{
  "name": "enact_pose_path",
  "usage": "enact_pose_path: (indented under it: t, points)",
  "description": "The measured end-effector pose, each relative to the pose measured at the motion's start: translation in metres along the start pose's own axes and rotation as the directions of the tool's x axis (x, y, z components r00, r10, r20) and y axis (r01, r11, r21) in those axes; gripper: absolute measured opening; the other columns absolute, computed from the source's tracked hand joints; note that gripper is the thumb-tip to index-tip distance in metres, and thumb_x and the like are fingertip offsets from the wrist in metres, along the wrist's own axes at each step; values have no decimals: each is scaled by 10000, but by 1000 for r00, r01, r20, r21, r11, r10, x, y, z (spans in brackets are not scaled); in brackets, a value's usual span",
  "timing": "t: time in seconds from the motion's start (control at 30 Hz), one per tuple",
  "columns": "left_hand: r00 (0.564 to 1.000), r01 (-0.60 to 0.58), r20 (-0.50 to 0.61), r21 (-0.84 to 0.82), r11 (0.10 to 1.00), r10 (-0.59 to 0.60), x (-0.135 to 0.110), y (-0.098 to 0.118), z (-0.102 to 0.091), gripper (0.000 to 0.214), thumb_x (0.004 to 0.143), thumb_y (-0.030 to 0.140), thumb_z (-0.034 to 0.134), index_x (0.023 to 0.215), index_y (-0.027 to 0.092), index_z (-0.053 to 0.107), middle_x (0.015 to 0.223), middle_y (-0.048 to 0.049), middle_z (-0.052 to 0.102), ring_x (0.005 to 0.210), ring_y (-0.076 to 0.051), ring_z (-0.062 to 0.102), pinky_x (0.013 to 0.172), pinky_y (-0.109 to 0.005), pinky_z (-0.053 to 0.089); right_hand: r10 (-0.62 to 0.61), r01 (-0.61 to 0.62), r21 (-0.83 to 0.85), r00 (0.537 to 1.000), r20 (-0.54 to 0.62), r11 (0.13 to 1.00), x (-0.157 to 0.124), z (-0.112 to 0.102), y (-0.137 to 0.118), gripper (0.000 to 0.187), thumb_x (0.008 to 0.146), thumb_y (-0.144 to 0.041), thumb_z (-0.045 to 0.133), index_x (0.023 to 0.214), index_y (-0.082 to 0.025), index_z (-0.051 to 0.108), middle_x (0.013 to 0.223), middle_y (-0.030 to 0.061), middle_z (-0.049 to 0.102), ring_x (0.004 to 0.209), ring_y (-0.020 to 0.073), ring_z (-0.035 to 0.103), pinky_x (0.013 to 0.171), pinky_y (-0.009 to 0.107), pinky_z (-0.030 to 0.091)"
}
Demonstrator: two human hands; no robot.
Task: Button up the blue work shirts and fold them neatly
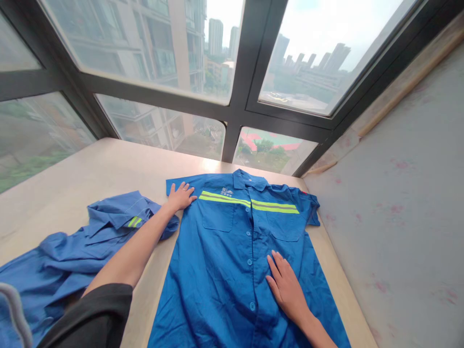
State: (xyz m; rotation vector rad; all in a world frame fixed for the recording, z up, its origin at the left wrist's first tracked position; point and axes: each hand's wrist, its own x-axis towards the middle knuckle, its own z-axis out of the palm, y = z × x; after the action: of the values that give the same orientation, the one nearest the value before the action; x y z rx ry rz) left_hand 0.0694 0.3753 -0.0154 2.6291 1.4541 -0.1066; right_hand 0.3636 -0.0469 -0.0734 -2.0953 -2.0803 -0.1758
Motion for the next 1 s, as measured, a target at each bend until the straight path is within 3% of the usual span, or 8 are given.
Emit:
enact_pose_path:
  t: [0.17,0.37,0.47,0.53,0.63,0.77,0.87,1.0]
  points:
    - [998,17,-65,74,997,-12,-14,43,-18,464,891,308,541,1310,111,560,1515,-223,389,1448,-375,257,1133,-582,227,34,-33,17,999,-19,999,3,3,-8,604,1004,-367,412,1557,-204,232,1576,131,315,1445,293,314,1150,494,315]
    - [964,-80,-266,-389,918,-29,-83,157,-17,349,915,262,489,1224,138,594,1216,-147,643,1131,-243,584,954,-338,441,100,-97,116,995,-21,988,8,8,-14,528,1001,-359,398,1492,-166,388,1550,161,358,1439,312,320,1147,536,313]
    - [995,-57,-97,-631,774,-6,-137,207,-3,203,904,275,509,987,188,672,873,-48,704,813,-175,637,765,-271,458,130,-122,205,991,-28,971,11,-1,-20,489,985,-339,425,1443,-169,458,1514,173,414,1417,321,360,1127,567,338]
    - [1000,-21,-10,-720,693,20,-173,227,9,177,889,283,526,896,193,679,790,-23,697,740,-158,623,718,-258,439,140,-125,285,989,-35,950,10,-12,-30,465,973,-309,446,1415,-171,488,1488,172,448,1399,308,388,1127,559,351]
    - [999,31,53,-768,640,14,-221,240,25,164,873,268,535,873,193,681,792,-18,701,738,-158,616,702,-257,424,91,-82,415,996,-3,906,5,-32,-50,432,947,-230,469,1373,-185,530,1444,154,495,1352,262,447,1114,483,403]
    - [994,73,106,-743,665,9,-265,239,40,159,854,227,539,912,200,684,834,-25,709,771,-170,622,718,-267,424,-143,99,492,988,52,865,-4,-47,-66,555,807,-22,464,1297,-241,603,1422,116,523,1319,248,480,1084,461,437]
    - [996,58,91,-720,692,12,-282,239,47,183,830,184,549,952,196,684,903,-36,704,784,-169,617,757,-279,440,-261,215,456,964,40,864,-6,-49,-65,566,732,29,473,1194,-233,670,1434,125,514,1329,284,471,1072,496,435]
    - [999,-21,16,-668,744,43,-290,247,53,232,815,180,572,1010,203,696,1021,-56,682,883,-193,605,844,-316,449,-273,267,431,961,-50,862,-5,-47,-57,403,798,-13,518,1077,-232,708,1368,114,578,1274,272,524,1039,472,465]
